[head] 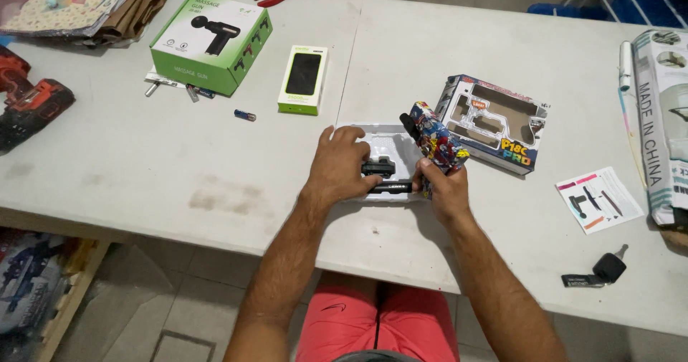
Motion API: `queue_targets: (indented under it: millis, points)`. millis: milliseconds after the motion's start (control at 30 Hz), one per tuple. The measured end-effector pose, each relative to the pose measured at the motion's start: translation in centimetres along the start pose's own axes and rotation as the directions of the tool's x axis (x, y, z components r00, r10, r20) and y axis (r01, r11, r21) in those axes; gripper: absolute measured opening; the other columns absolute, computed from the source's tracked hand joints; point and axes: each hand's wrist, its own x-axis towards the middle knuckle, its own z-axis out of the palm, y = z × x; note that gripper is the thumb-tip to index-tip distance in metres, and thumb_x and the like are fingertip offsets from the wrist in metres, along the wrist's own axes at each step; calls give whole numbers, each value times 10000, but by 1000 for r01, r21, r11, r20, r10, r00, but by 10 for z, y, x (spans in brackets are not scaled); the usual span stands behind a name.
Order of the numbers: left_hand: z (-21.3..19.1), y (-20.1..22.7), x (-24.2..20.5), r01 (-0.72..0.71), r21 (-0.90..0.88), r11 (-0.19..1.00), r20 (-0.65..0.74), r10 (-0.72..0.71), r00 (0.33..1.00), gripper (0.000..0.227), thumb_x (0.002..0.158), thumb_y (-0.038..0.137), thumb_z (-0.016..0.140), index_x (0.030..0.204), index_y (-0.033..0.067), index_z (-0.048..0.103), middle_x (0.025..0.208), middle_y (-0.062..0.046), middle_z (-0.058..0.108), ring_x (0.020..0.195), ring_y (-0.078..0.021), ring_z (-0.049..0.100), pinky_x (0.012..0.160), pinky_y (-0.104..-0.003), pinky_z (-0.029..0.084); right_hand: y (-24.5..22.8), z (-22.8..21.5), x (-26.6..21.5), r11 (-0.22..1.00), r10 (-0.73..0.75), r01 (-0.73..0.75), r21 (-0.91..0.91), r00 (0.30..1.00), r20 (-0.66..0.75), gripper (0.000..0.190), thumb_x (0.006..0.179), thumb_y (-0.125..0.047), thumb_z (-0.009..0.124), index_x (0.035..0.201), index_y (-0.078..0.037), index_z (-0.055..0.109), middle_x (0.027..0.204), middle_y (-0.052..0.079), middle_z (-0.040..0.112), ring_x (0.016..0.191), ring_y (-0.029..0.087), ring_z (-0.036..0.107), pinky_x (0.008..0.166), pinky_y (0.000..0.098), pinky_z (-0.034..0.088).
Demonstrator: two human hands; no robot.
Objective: The person assembles a toy gun by attaching a silencer and a scope to the main body.
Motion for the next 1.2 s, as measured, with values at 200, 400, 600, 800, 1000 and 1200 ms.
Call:
queue_targets:
  millis: [200, 400, 600, 800, 1000, 1200]
  points:
    - [14, -3, 4, 83, 73, 994, 32, -86, 996, 464, 724, 561, 826, 890, 131, 768, 1342, -128, 589, 1366, -339, 476, 1182, -639, 226, -1, 2, -1, 1000, 8, -7, -25, 1000, 10, 290, 975, -229, 686, 793, -14, 618, 571, 146, 589, 524, 233, 645, 522, 369, 550]
    - [5, 21, -6, 164, 140, 976, -16, -163, 986, 487, 767, 443, 843, 1006, 27, 759, 1195, -191, 641, 1226, -360, 574, 1142, -691, 184, -4, 6, -3, 998, 0, 3, -70, 999, 37, 293, 970, -264, 684, 782, -48, 617, 551, 122, 584, 521, 214, 620, 535, 345, 518]
    - [11, 30, -9, 122, 186, 975, -39, -117, 992, 401, 840, 423, 772, 947, 36, 759, 835, -121, 637, 842, -268, 618, 871, -482, 377, -18, 14, -6, 992, -33, 40, -123, 998, 56, 312, 981, -244, 654, 735, -56, 620, 530, 110, 576, 503, 199, 607, 533, 331, 507]
    - [-2, 36, -8, 147, 175, 974, -24, -145, 989, 334, 852, 318, 779, 968, 10, 718, 794, -141, 689, 785, -297, 683, 828, -456, 397, 5, 12, -9, 999, -26, 28, -34, 999, 45, 276, 960, -272, 695, 796, -66, 613, 558, 127, 591, 520, 216, 636, 530, 345, 535]
    - [-3, 27, -2, 198, 59, 978, -6, -198, 980, 349, 783, 235, 831, 993, 5, 672, 761, -147, 675, 754, -338, 693, 773, -459, 407, -19, 31, -19, 1000, -3, 3, 1, 998, 58, 297, 972, -304, 675, 794, -75, 611, 538, 101, 578, 496, 196, 611, 503, 330, 521]
    - [-16, 42, -3, 229, 109, 967, -21, -228, 973, 442, 774, 228, 852, 1097, 2, 653, 841, -186, 689, 847, -375, 702, 783, -503, 448, -24, 37, -19, 999, -43, 43, 4, 998, 48, 279, 975, -250, 662, 774, -61, 624, 523, 106, 582, 487, 192, 601, 507, 308, 495]
